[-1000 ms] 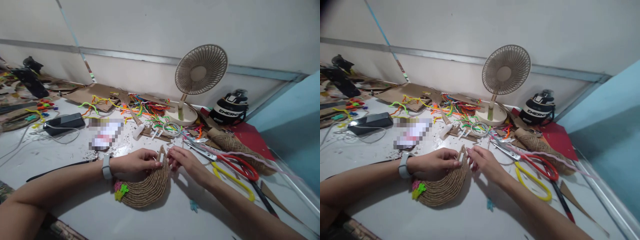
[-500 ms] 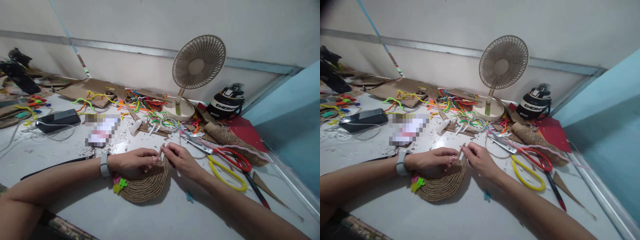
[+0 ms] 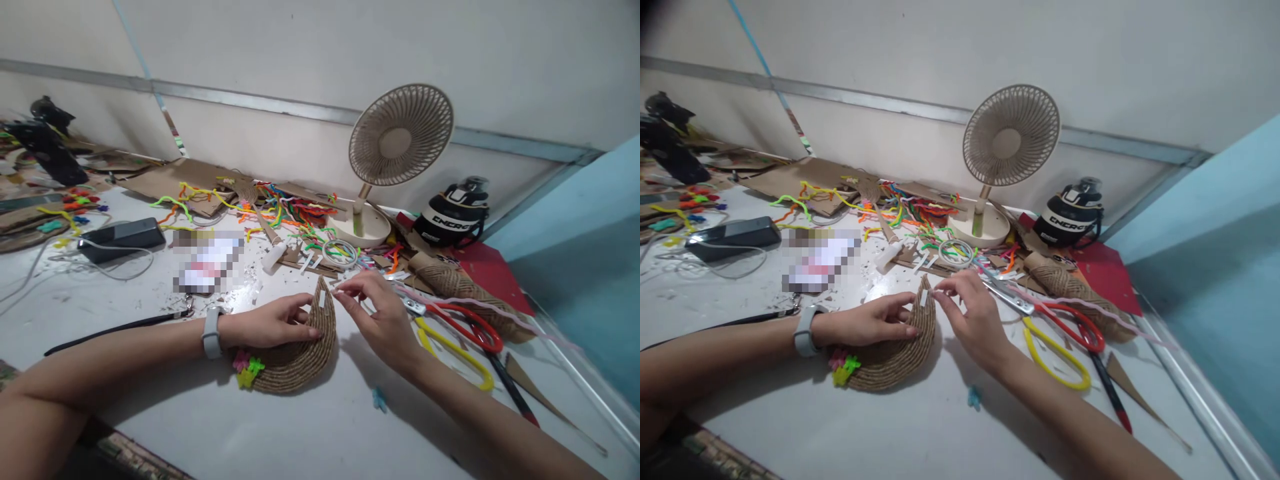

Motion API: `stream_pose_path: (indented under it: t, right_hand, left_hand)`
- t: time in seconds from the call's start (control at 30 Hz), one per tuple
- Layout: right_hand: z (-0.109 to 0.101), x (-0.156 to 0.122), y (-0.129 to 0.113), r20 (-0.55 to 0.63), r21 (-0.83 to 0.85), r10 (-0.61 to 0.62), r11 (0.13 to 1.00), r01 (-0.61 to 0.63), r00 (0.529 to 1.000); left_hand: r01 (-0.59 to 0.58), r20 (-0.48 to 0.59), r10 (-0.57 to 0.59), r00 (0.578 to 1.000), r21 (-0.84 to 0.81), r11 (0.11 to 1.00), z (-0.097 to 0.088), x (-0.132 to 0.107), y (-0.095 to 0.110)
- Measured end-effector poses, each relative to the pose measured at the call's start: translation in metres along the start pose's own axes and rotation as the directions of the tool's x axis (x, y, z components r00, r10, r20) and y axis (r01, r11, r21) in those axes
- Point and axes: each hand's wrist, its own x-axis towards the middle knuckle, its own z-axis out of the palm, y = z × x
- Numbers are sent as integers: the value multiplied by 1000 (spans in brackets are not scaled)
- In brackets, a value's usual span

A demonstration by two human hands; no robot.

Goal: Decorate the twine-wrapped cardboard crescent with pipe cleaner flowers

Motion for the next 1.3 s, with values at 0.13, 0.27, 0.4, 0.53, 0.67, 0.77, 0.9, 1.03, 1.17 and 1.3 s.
stream_pose_path:
  t: [0.13,0.27,0.4,0.53,0.67,0.77,0.9,1.03,1.17,1.3]
  right_hand:
    - [6,-6,1,20,-43,-75,996,75,997]
    - [8,-7,3,35,-49,-79,996,80,996]
    - [9,-6,4,48,-56,-83,995,85,995]
    - [10,-8,4,60,-51,-60,997,63,996]
    - [10,-8,3,59,-39,-51,998,54,997]
    - [10,-8,2,69,-38,-45,998,48,997]
    - [9,-8,2,81,-32,-42,998,45,996]
    - [10,-8,3,84,-33,-52,998,55,995]
    - [10,-8,4,93,-40,-54,997,58,994]
    - [9,-9,5,89,-61,-88,994,93,992]
  left_hand:
    - [-20,-27,23,999,103,994,1,-1,0]
    - [-43,-34,51,998,193,980,4,-2,3]
    - [-40,-23,45,999,203,978,8,-3,6]
    - [-36,-26,43,999,222,974,9,-4,5]
    - [-33,-26,40,999,237,971,8,-4,5]
    - [-38,-26,46,999,242,970,8,-4,4]
    - [-29,-24,35,999,223,974,7,-4,3]
    - [-23,-19,29,999,235,972,6,-4,1]
    - [-26,-17,31,999,228,973,6,-4,0]
    - [-17,-27,25,999,247,969,6,-3,0]
